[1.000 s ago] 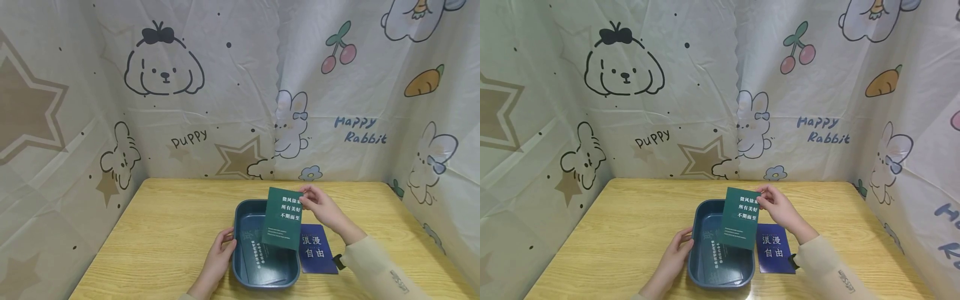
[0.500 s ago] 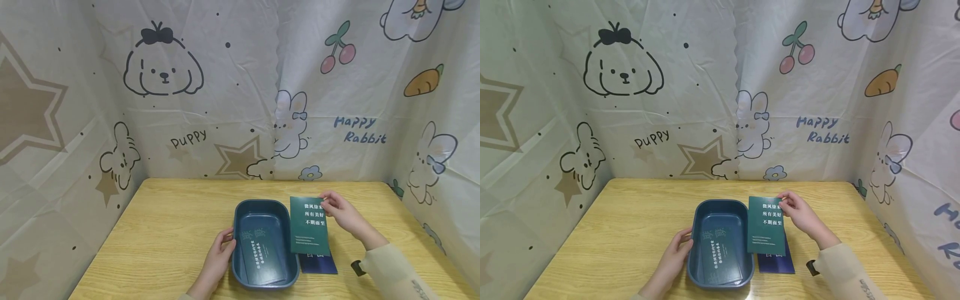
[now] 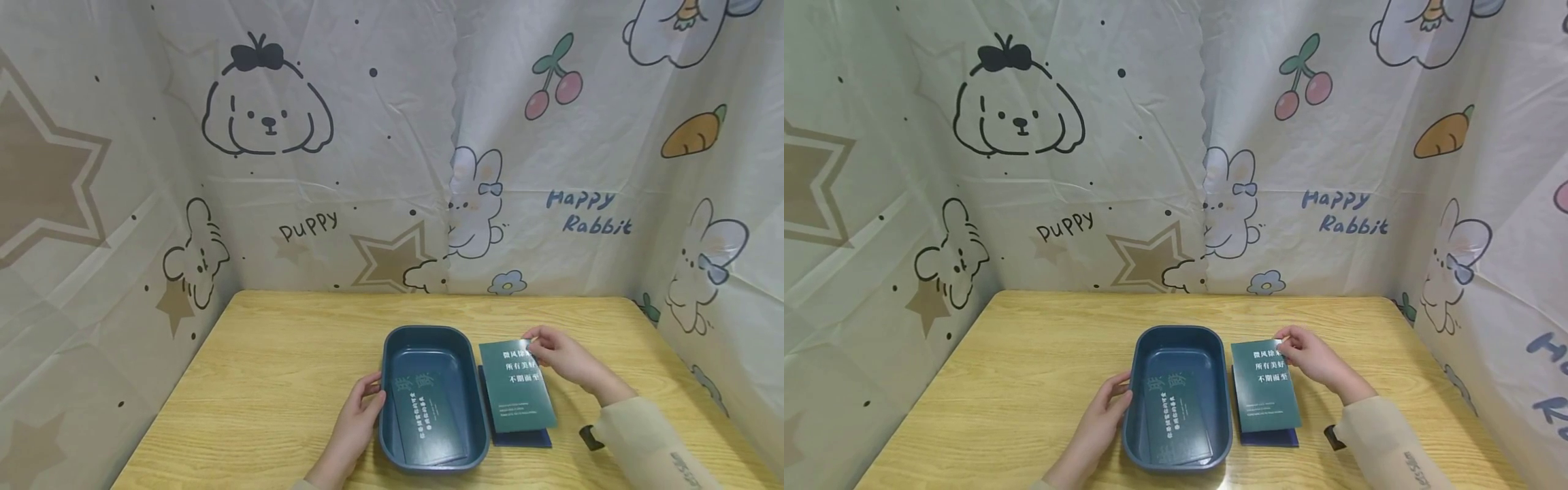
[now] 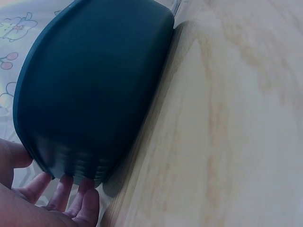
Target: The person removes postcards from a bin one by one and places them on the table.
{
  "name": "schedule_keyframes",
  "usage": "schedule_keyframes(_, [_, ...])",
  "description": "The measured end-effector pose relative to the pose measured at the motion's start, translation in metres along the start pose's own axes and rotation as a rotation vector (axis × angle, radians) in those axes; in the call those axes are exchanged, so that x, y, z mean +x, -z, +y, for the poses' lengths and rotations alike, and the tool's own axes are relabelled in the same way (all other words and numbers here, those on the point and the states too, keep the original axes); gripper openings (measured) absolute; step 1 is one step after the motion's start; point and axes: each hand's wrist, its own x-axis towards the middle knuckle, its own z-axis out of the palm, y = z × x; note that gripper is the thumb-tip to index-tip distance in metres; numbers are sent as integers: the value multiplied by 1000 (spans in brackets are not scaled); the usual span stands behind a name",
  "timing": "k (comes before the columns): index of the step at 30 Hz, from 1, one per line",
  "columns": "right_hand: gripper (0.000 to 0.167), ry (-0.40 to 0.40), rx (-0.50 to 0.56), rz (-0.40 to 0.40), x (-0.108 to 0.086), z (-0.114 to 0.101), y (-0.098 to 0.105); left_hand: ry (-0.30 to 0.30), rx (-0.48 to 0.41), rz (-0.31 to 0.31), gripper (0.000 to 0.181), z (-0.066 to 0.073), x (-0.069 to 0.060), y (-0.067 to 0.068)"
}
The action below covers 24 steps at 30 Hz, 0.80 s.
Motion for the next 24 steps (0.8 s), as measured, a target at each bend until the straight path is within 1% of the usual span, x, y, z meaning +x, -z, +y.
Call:
schedule_keyframes(4, [26,-21,-37,-17,4,6,-6,0,-4,-3,46,-1,0,0])
schedule_keyframes(7, [24,-48,-47,-27,7,9,-10,-1,-3,-2,46,-1,1,0])
schedule_keyframes(10, [23,-57,-53,-43,8,11,-13,0,2,0,46,-1,1,0])
schedule_keyframes(14, [22,-65,-63,-40,9,15,-16,-1,5,1,46,-3,2,0])
schedule_keyframes(16, [20,-69,-81,-27,10,16,-18,-1,6,1,46,-4,3,-1])
schedule_keyframes(24, [13,-75,-248,32,11,18,-22,-1,10,3,45,-5,3,-1])
